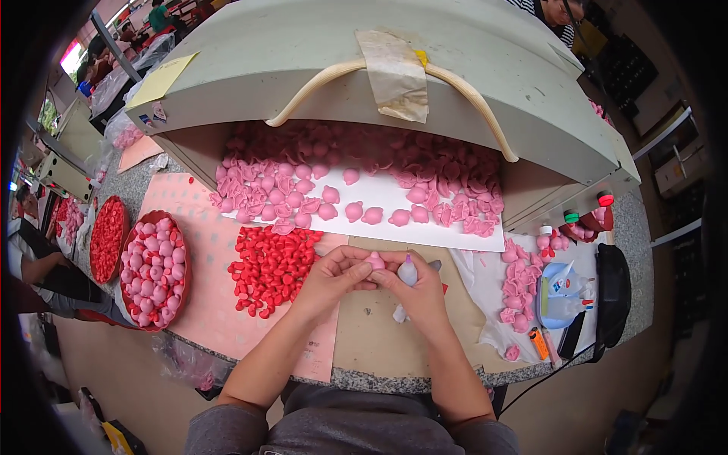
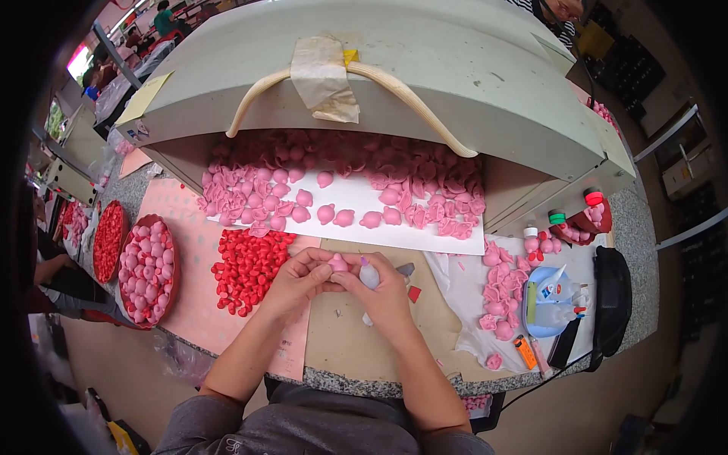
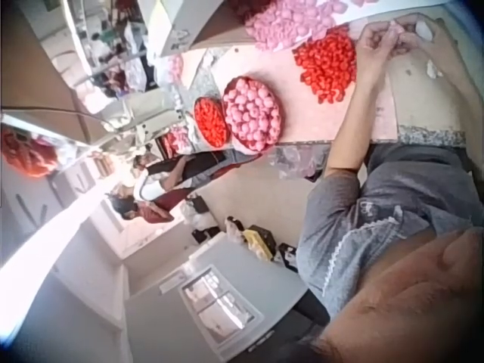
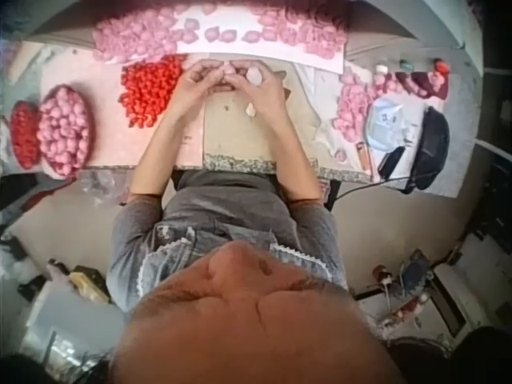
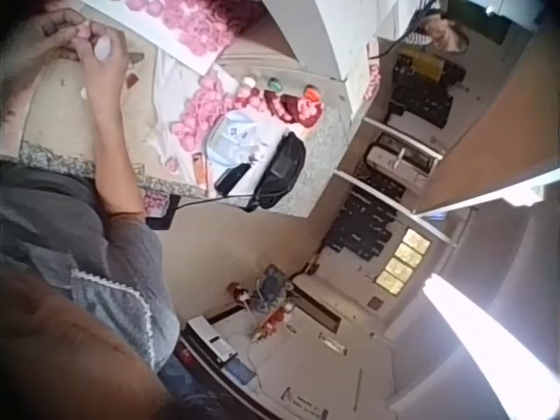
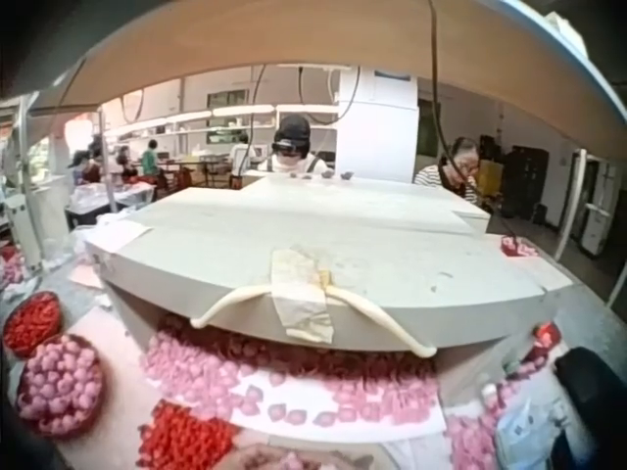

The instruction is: Applying glue and assembling small pink plastic flower components at a workshop workbench.

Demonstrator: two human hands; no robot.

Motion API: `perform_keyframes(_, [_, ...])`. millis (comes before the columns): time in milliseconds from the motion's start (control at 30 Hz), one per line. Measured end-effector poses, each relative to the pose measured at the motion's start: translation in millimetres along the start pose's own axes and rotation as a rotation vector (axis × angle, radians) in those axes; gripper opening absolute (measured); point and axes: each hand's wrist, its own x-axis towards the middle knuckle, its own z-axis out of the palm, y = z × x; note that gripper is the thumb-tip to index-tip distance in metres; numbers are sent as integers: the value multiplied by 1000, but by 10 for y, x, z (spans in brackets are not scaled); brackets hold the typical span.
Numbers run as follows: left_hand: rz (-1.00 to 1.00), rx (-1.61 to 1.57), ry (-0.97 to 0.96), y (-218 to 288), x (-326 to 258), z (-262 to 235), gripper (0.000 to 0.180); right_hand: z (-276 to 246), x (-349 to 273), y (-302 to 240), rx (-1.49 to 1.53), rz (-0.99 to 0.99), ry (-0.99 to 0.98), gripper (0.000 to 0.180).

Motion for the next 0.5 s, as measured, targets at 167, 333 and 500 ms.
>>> perform_keyframes(167, [-28,-298,-36,84,-35,88,23,50,-18,-2,142,-3,96,34])
perform_keyframes(333, [-25,-267,-31,-24,-51,6,24,63,-55,-31,-80,-170,88,34])
perform_keyframes(500, [-72,-336,0,-17,-32,74,32,83,-61,-81,-186,-216,126,33])
